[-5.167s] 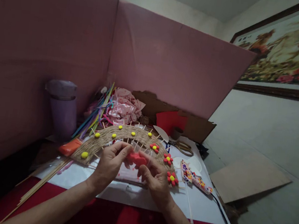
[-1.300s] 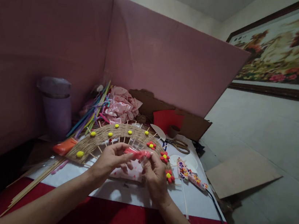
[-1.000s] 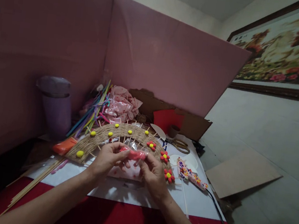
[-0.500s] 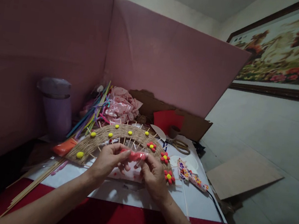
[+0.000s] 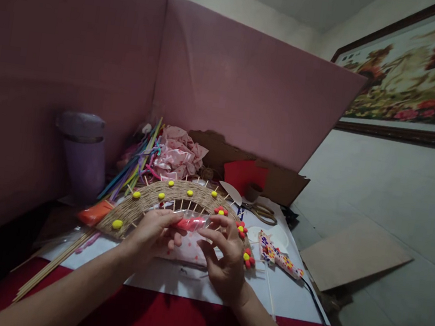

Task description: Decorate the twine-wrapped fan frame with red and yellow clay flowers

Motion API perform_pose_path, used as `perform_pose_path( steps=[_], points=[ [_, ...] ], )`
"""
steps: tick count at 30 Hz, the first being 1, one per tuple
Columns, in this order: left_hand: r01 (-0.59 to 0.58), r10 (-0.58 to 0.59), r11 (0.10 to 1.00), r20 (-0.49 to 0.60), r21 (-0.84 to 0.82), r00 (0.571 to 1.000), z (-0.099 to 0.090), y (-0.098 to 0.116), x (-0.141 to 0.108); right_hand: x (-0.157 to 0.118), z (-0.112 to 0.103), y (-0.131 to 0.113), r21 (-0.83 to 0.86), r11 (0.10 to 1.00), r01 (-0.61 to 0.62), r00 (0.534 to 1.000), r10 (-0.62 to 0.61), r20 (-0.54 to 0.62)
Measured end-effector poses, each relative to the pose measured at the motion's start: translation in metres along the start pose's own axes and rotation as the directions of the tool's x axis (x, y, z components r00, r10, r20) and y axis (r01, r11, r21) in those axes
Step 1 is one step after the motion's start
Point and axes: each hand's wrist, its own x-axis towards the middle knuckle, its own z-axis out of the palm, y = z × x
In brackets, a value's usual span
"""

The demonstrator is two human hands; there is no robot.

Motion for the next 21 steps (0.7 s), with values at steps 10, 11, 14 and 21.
perform_pose_path(
  steps=[10, 11, 14, 21],
  points=[
    [0.068, -0.07, 0.994, 0.02, 0.087, 0.997, 0.0, 0.001, -0.001, 0.007, -0.011, 0.009, -0.193, 0.92, 0.34, 0.928, -0.295, 0.228],
    [0.067, -0.071, 0.994, 0.041, 0.091, 0.997, 0.0, 0.0, -0.001, 0.007, -0.01, 0.009, -0.169, 0.923, 0.346, 0.923, -0.302, 0.239],
    [0.041, -0.045, 0.997, 0.067, 0.063, 0.997, 0.001, -0.001, -0.001, 0.006, -0.007, 0.009, -0.059, 0.965, 0.257, 0.952, -0.243, 0.184],
    [-0.126, 0.115, 0.98, 0.078, 0.152, 0.99, 0.005, 0.004, -0.003, 0.002, 0.002, 0.005, 0.246, 0.956, -0.16, 0.987, 0.15, 0.06]
  ],
)
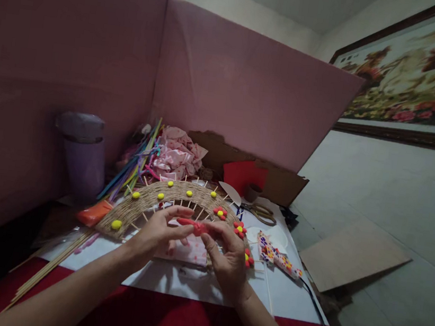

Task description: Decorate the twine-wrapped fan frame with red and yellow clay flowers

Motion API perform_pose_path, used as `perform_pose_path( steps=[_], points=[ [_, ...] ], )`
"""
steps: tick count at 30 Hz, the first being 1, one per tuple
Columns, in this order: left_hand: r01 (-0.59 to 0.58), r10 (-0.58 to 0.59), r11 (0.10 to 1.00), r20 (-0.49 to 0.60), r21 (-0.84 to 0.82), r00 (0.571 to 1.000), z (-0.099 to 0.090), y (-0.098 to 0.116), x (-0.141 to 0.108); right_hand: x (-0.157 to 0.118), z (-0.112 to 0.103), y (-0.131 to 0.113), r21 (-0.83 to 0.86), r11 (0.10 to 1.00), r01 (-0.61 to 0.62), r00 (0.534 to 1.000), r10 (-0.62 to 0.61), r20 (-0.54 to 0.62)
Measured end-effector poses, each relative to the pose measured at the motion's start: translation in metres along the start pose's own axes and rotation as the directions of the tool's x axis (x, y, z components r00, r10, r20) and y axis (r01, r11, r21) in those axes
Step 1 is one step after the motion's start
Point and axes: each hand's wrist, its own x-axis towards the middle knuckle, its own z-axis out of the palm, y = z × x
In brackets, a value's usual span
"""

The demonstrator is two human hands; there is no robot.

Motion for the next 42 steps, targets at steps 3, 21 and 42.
perform_pose_path(
  steps=[3, 21, 42],
  points=[
    [0.022, -0.02, 0.992, -0.016, 0.121, 1.0, 0.0, 0.003, -0.001, 0.0, 0.003, 0.001, 0.116, 0.99, -0.078, 0.996, 0.082, -0.029],
    [-0.107, 0.12, 0.985, -0.095, 0.133, 0.988, 0.001, -0.005, 0.003, 0.006, -0.002, -0.001, 0.057, 0.981, -0.185, 0.975, 0.19, -0.113],
    [-0.082, 0.082, 0.996, 0.003, 0.024, 0.997, 0.001, -0.005, 0.001, 0.003, 0.002, 0.012, 0.362, 0.893, -0.267, 0.961, 0.22, 0.167]
  ],
)
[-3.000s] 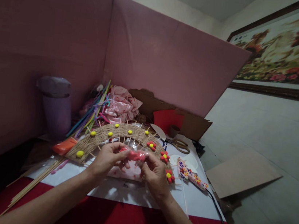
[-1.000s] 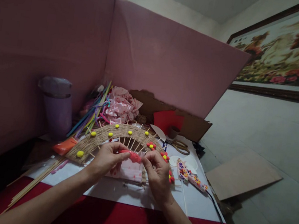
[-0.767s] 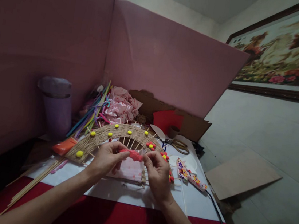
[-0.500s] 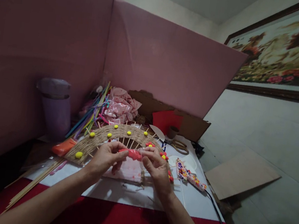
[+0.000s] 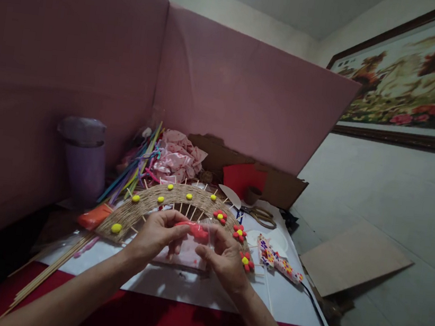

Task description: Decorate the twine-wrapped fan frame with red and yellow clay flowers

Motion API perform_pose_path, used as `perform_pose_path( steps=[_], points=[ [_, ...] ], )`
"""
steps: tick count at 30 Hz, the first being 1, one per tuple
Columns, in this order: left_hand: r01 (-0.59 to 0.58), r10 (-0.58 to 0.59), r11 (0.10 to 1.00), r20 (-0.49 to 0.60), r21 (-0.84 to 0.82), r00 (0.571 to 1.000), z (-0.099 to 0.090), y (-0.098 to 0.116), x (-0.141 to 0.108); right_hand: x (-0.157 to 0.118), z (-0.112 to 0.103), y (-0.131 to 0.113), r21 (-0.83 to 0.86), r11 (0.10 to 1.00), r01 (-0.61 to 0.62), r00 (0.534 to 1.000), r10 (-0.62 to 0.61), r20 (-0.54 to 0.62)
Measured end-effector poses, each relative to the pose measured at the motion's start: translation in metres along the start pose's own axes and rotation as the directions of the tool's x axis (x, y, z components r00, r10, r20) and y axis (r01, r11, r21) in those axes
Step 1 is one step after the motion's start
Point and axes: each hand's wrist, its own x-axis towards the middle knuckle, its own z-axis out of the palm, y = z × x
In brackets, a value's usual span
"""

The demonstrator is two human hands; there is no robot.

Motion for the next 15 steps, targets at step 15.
perform_pose_path(
  steps=[15],
  points=[
    [0.014, -0.014, 1.0, 0.051, -0.01, 0.999, 0.0052, 0.002, -0.0023, 0.0008, 0.0037, -0.0037, 0.057, 0.997, -0.058, 0.998, 0.057, 0.022]
  ],
)
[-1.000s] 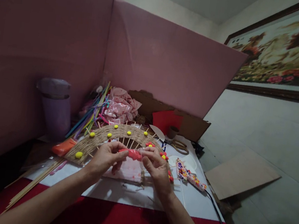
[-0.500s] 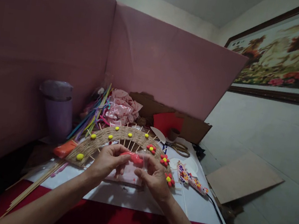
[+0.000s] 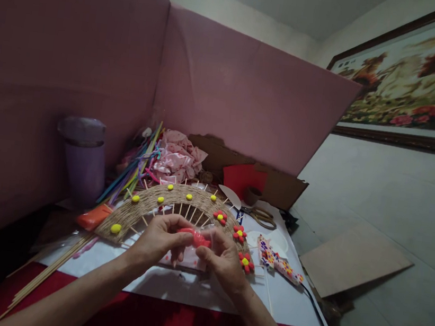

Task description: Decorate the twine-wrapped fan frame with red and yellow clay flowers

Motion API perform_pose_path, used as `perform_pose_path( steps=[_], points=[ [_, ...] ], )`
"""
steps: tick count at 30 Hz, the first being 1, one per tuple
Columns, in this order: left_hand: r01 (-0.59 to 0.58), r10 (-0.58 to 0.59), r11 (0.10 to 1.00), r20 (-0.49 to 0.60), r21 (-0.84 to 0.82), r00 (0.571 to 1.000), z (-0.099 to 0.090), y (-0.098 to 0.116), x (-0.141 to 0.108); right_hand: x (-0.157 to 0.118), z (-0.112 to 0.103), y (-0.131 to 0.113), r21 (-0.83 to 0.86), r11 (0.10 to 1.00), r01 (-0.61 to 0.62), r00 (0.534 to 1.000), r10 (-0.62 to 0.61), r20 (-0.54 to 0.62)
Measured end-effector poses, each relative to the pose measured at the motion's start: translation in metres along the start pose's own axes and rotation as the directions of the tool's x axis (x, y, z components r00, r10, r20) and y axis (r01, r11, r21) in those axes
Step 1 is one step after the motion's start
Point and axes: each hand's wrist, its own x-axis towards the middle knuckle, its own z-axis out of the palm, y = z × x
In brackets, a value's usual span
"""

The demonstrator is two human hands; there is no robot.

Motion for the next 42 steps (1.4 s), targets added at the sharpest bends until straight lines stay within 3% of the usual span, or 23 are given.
perform_pose_path(
  steps=[8, 12, 16, 25, 30, 35, 38, 42],
  points=[
    [0.015, -0.014, 1.0, 0.037, -0.007, 0.999, -0.002, 0.0, 0.001, -0.001, 0.003, -0.001, 0.16, 0.983, -0.089, 0.996, 0.083, 0.043],
    [-0.002, 0.009, 0.998, 0.093, -0.067, 0.996, -0.001, 0.0, 0.0, 0.0, 0.002, 0.0, 0.131, 0.988, -0.086, 0.994, 0.095, -0.06],
    [-0.033, 0.041, 0.994, 0.076, -0.103, 0.996, -0.005, -0.003, 0.002, 0.003, -0.002, 0.001, 0.126, 0.992, -0.021, 0.992, 0.036, -0.125],
    [0.021, -0.023, 1.0, 0.097, 0.021, 0.995, -0.005, -0.002, 0.001, 0.002, -0.003, -0.006, 0.025, 0.998, -0.056, 0.996, 0.057, -0.068],
    [0.039, -0.043, 0.987, 0.021, 0.158, 0.999, -0.003, 0.003, -0.001, 0.0, 0.0, -0.009, -0.025, 1.0, -0.012, 1.0, 0.011, -0.022],
    [0.077, -0.09, 0.973, 0.051, 0.218, 0.995, -0.005, 0.004, 0.0, -0.001, -0.001, -0.007, -0.017, 0.998, -0.066, 0.997, 0.067, 0.049],
    [-0.045, 0.001, 0.904, 0.103, 0.424, 0.995, -0.006, 0.004, -0.001, -0.001, -0.003, -0.006, -0.015, 0.993, -0.116, 0.988, 0.117, 0.097],
    [-0.313, 0.214, 0.631, 0.229, 0.709, 0.95, -0.01, 0.0, -0.001, 0.0, -0.004, -0.005, -0.08, 0.986, -0.146, 0.983, 0.154, 0.103]
  ],
)
